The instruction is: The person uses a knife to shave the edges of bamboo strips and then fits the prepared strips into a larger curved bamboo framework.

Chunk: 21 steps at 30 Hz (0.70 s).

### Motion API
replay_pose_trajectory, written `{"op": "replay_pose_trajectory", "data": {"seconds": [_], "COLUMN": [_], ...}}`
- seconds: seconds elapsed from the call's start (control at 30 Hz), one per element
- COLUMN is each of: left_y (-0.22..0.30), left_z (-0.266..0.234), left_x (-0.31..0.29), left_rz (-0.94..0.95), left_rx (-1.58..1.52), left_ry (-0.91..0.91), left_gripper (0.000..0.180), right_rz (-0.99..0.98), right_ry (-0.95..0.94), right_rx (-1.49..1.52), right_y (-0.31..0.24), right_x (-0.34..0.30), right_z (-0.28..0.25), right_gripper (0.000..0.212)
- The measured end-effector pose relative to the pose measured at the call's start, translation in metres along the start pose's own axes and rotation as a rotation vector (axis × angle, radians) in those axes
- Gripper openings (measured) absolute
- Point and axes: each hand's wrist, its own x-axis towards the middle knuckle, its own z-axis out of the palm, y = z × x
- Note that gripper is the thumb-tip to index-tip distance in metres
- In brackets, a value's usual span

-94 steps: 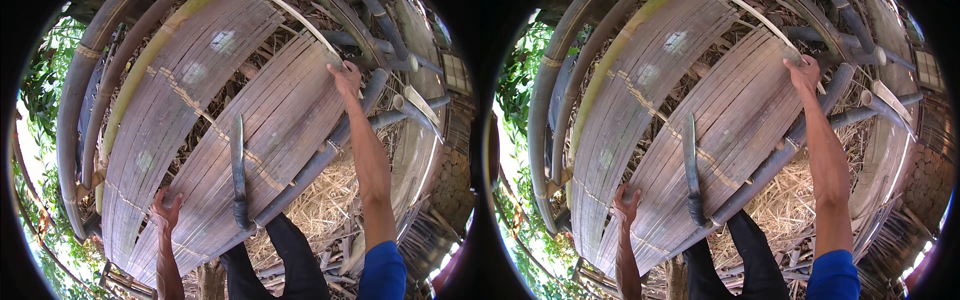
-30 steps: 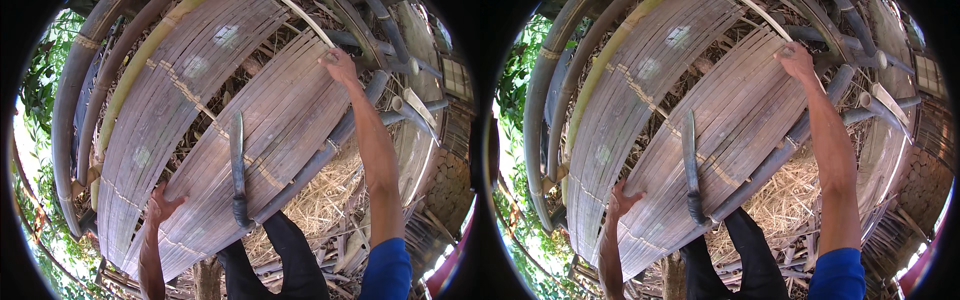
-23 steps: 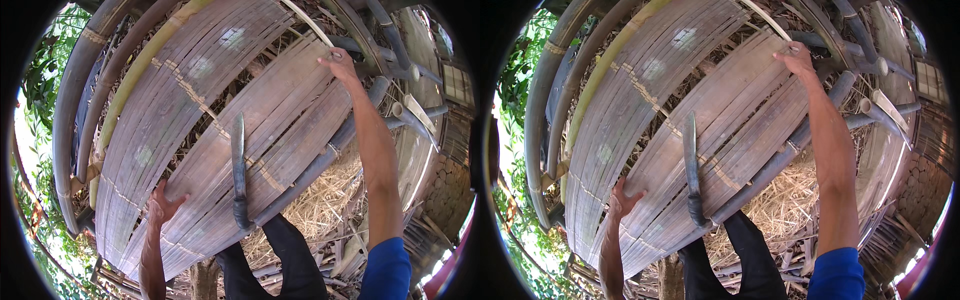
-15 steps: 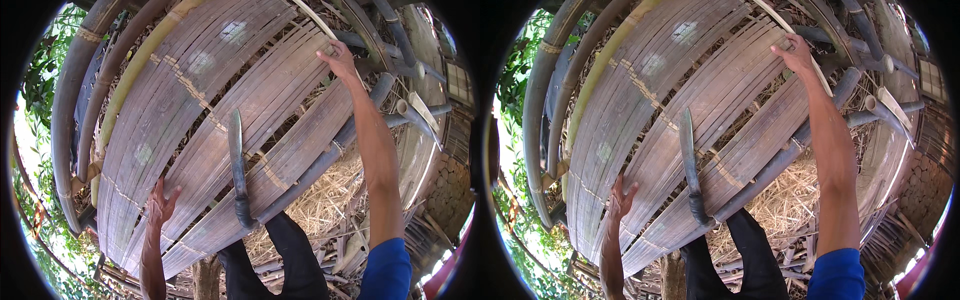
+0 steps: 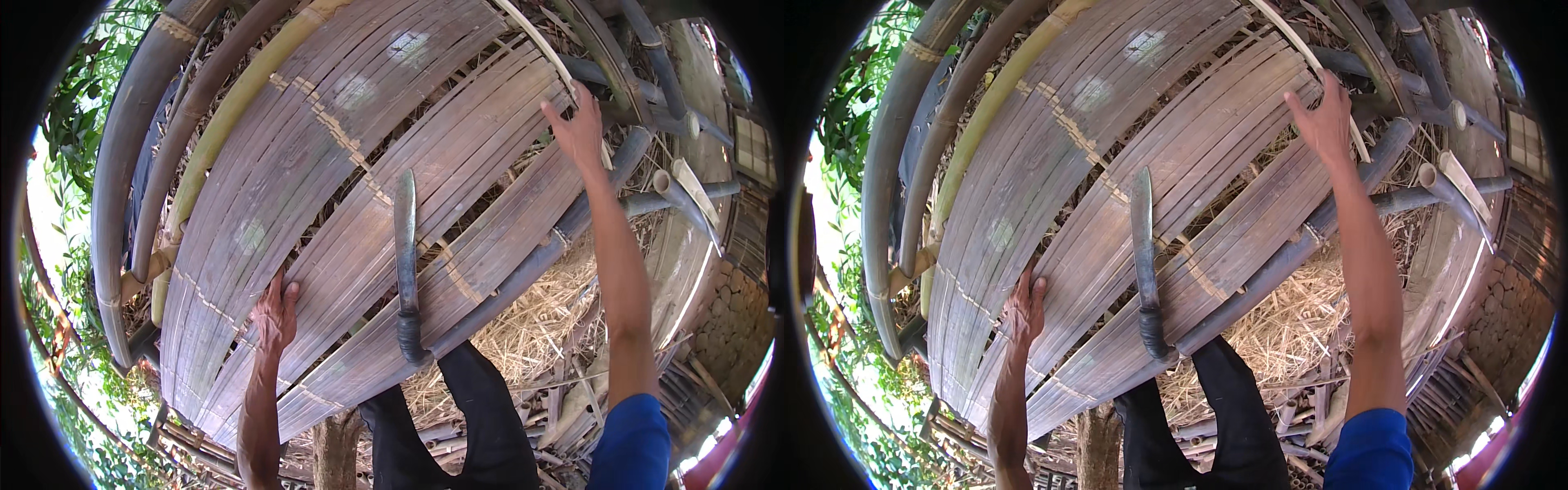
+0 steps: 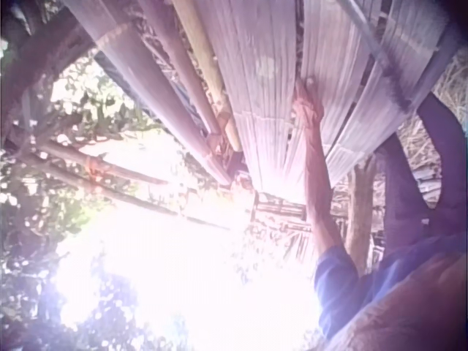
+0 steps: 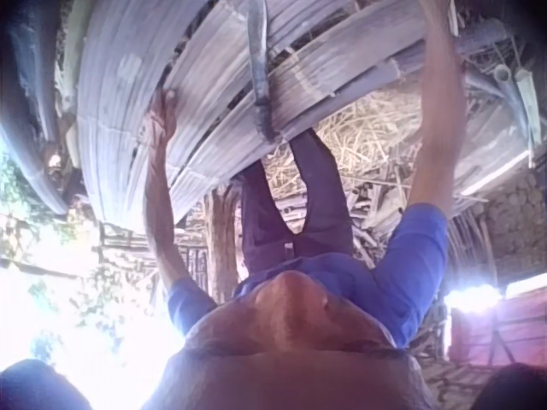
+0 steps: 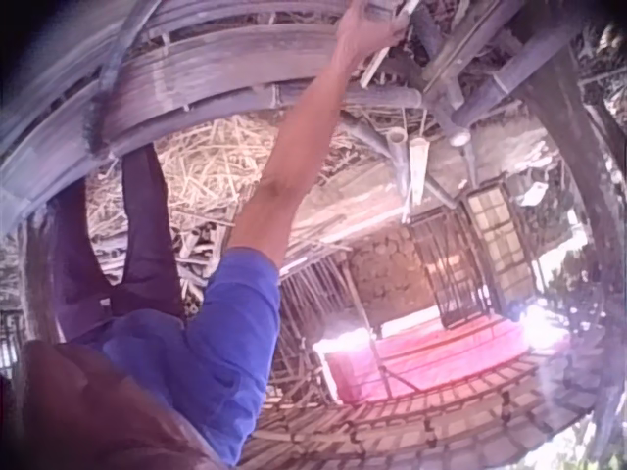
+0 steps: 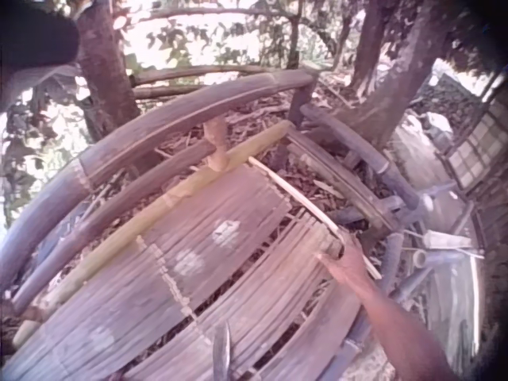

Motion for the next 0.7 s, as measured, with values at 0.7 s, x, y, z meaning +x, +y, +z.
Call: {"op": "replay_pose_trajectory", "data": {"seconds": [0.7], "left_y": [0.015], "left_z": [0.027], "left_x": [-0.004], "left_rz": [-0.029], "left_rx": [0.090], "left_ry": [0.293], "left_gripper": [0.041], "right_rz": [0.793], "right_ry": [-0.312], "right_rx": [1.047], "right_y": [-0.175], "right_x": [-0.272], "right_z": [0.022], "right_gripper": [0.054]}}
